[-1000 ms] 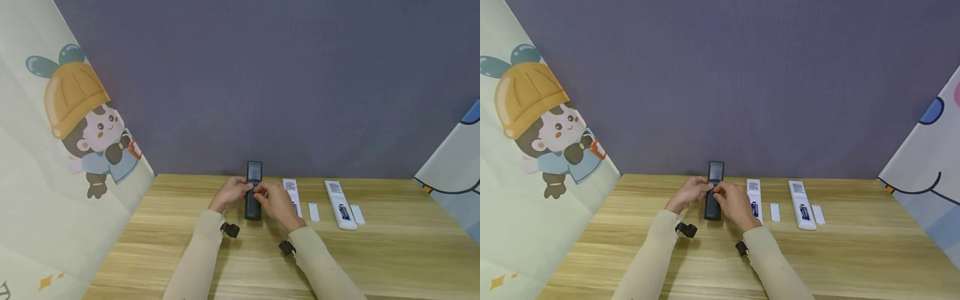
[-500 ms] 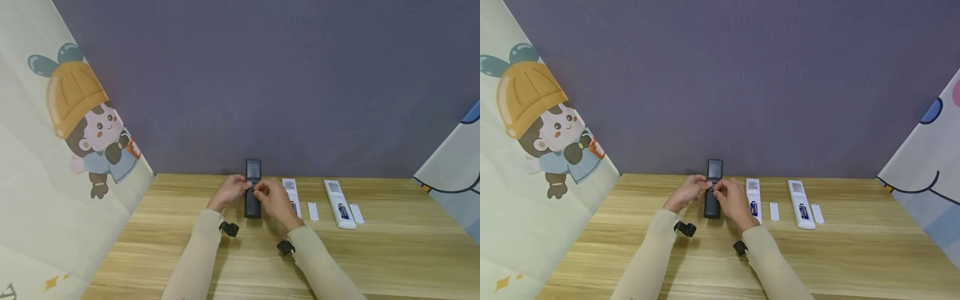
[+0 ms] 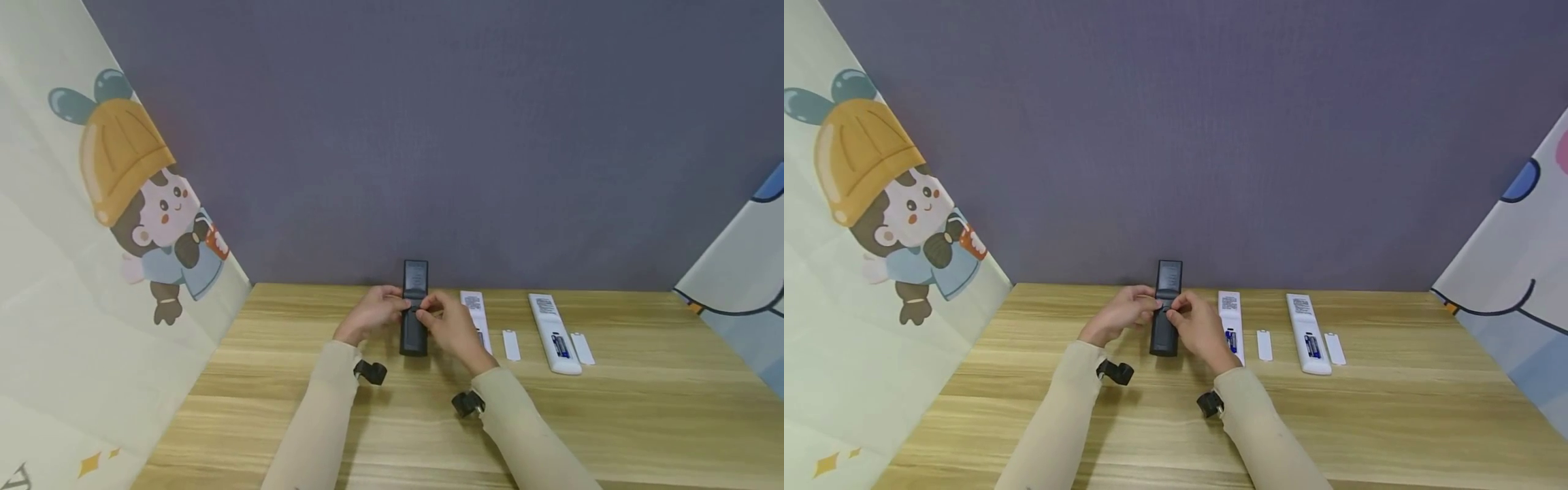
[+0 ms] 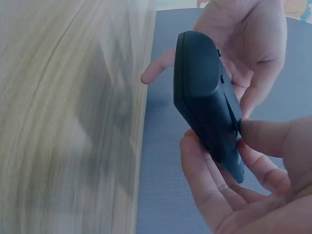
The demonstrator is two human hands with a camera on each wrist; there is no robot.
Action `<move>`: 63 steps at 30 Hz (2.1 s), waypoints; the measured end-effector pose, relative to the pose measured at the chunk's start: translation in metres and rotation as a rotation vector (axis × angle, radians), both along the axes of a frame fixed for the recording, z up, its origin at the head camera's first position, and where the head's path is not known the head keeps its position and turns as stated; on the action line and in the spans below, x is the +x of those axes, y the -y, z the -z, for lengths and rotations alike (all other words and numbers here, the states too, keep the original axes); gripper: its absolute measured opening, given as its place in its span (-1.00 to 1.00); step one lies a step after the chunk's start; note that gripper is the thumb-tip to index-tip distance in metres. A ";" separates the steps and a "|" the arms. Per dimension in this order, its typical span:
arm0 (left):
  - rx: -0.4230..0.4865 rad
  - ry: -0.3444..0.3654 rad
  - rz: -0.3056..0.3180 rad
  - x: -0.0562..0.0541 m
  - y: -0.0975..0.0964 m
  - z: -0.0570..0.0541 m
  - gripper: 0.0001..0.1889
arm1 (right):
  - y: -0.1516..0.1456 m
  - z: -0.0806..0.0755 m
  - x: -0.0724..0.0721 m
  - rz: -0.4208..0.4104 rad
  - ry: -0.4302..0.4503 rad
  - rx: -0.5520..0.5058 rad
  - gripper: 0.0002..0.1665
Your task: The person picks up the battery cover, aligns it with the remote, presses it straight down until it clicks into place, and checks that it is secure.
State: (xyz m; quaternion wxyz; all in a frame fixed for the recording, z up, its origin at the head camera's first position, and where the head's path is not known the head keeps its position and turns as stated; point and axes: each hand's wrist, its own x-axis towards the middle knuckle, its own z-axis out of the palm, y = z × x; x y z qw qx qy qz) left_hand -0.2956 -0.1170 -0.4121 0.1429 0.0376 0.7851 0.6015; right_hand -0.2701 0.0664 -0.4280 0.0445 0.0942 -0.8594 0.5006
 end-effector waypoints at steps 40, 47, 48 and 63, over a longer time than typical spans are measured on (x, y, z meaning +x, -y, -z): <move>-0.008 0.028 0.004 -0.009 -0.007 -0.008 -0.32 | -0.009 -0.006 -0.020 -0.017 0.030 -0.002 -0.93; -0.015 0.033 0.002 -0.009 -0.008 -0.006 -0.33 | -0.009 -0.006 -0.017 -0.016 0.025 0.011 -0.93; -0.015 0.032 0.003 -0.009 -0.007 -0.005 -0.33 | -0.009 -0.006 -0.017 -0.015 0.027 0.015 -0.93; -0.029 -0.002 0.000 -0.005 -0.007 -0.001 -0.28 | -0.005 0.001 -0.012 -0.047 0.071 0.048 -0.60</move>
